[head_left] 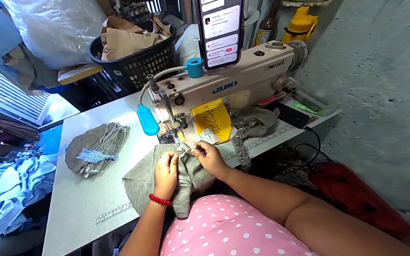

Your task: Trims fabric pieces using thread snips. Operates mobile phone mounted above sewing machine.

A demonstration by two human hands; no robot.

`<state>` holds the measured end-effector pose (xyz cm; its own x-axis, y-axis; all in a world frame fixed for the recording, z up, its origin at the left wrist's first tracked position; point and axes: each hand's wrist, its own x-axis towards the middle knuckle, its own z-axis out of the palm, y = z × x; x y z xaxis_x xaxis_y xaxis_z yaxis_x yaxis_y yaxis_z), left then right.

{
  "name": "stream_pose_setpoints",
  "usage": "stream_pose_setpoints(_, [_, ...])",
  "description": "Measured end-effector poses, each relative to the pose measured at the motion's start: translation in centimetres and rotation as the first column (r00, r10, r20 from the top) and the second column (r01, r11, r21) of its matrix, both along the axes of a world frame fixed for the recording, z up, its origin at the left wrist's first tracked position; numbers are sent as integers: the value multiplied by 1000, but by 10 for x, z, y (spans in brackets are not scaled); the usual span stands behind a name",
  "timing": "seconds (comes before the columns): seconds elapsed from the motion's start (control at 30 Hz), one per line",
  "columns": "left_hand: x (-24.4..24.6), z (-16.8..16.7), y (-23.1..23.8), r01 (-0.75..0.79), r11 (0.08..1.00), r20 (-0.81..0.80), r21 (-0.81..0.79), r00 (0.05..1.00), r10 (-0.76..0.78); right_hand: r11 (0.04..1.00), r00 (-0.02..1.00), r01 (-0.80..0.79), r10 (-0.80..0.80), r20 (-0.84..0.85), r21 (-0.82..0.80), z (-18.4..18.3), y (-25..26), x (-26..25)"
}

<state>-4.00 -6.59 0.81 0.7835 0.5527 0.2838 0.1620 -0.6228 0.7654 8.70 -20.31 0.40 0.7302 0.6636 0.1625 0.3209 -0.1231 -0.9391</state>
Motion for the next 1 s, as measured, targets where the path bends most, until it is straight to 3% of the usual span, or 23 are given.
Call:
stream_pose_setpoints(0.17, [6,7,-11,6,993,-56,-121,998,-13,996,997,-64,61,55,56,-3,2,0])
stream_pose_setpoints(0.3, [7,6,-10,14,996,-71,-88,997,-20,996,988,-54,43,148,67,-5,-2,-1])
stream_pose_setpoints(0.63, [2,8,-4,51,985,-77,-166,995,-65,997,993,-58,51,104,60,-2,-3,-3])
stream_pose_setpoints(0.87, [1,6,-6,138,947,125,-290,986,-106,998,992,-58,59,108,-8,1,-4,-2])
stream_pose_setpoints(1.0, [0,2,-8,248,901,242,-355,956,-167,991,951,50,-9,310,-127,16,-8,-4])
